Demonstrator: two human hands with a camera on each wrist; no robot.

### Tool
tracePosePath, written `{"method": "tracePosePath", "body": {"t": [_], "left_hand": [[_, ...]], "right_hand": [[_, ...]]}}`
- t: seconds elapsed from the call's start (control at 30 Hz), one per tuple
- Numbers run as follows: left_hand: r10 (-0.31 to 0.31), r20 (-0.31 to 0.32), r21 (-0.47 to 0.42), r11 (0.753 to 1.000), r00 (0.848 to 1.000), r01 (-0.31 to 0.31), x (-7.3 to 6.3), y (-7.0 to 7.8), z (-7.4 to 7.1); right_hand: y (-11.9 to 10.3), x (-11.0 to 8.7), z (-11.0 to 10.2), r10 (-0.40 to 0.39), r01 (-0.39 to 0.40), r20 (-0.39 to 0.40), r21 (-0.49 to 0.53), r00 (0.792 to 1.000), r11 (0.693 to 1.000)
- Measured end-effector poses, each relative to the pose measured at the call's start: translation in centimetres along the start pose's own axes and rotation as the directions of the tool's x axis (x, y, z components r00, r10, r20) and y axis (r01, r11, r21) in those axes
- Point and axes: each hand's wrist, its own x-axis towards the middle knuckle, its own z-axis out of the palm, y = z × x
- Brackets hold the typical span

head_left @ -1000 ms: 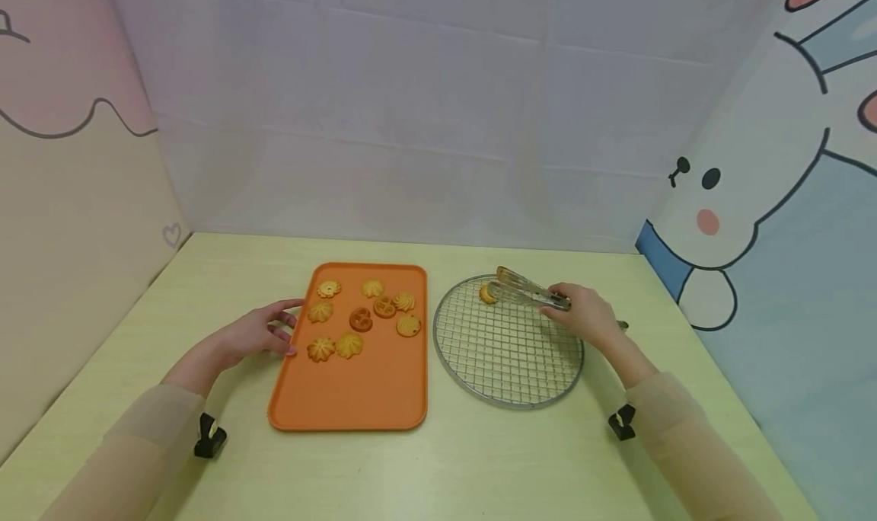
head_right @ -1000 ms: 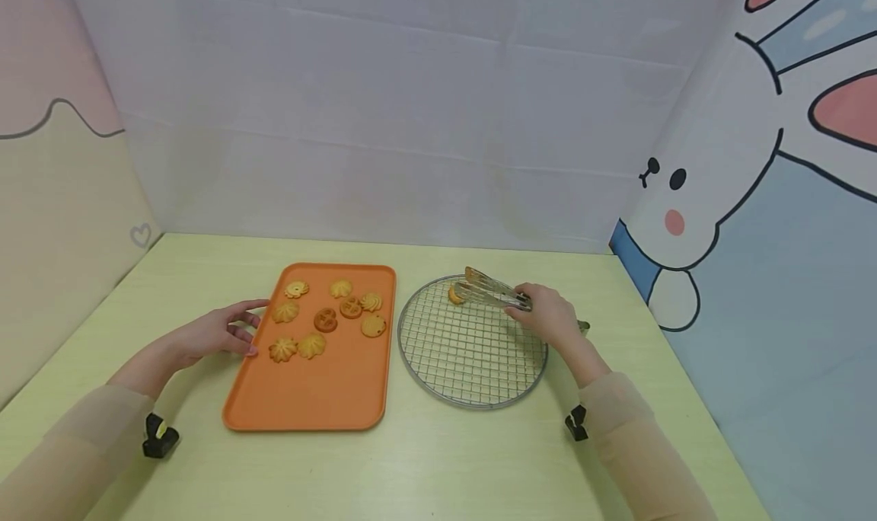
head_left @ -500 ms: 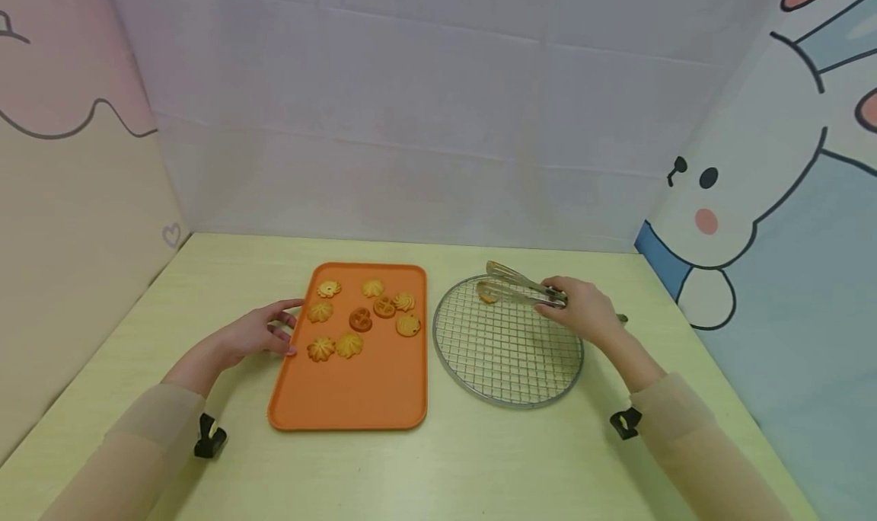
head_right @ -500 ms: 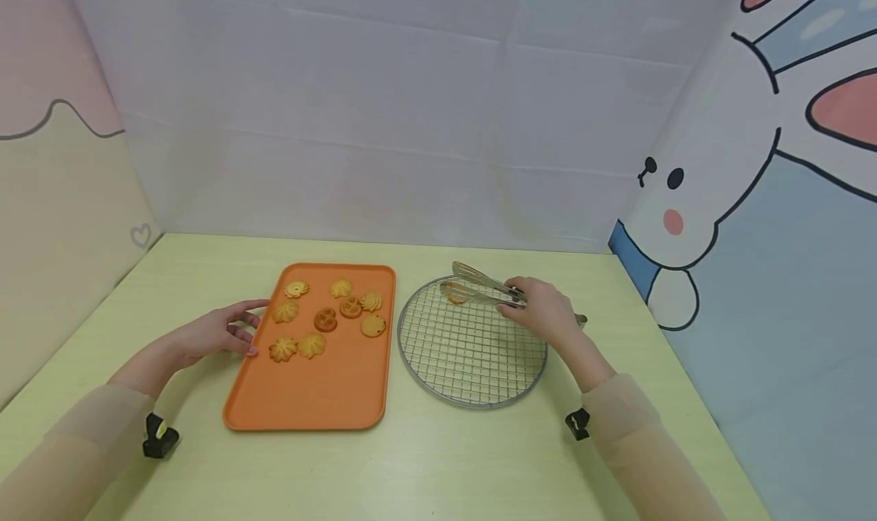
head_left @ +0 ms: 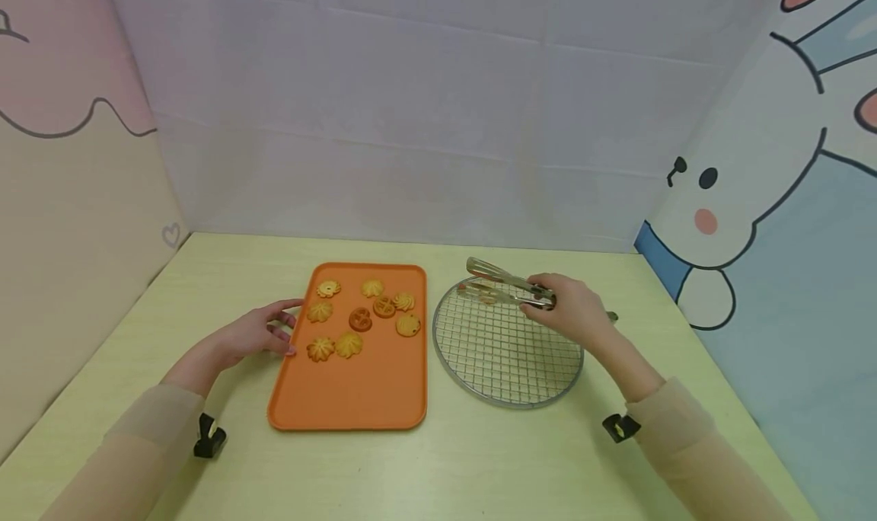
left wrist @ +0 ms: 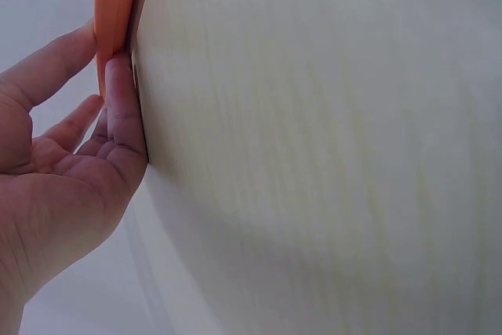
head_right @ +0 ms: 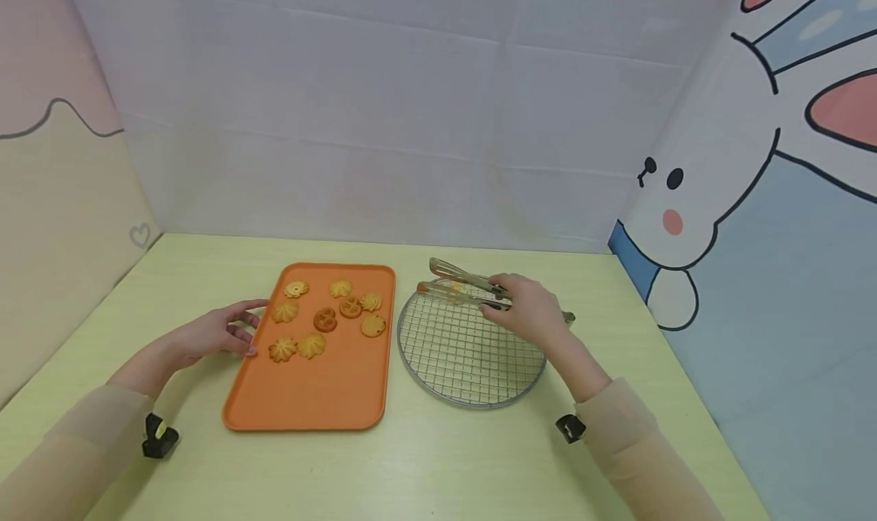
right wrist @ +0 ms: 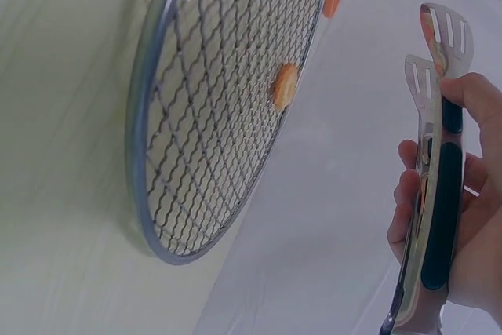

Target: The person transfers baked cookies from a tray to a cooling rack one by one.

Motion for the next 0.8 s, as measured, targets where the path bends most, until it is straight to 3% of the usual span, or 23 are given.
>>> {"method": "tracePosePath", "body": {"t": [0.3,0.8], "left_hand": [[0.002,0.001,0.001,1.000,1.000,-0.002,0.0,0.1,0.0],[-0.013,-0.003,0.002,1.000,1.000,0.013,0.0,0.2,0.1]], "right_hand": [[-2.3,-0.4,0.3,-0.070,0.071,-0.040,0.014,0.997,0.997],[-4.8,-0.4,2.8,-0.165,0.156,-0.069,-0.113,0.984,0.981]]}}
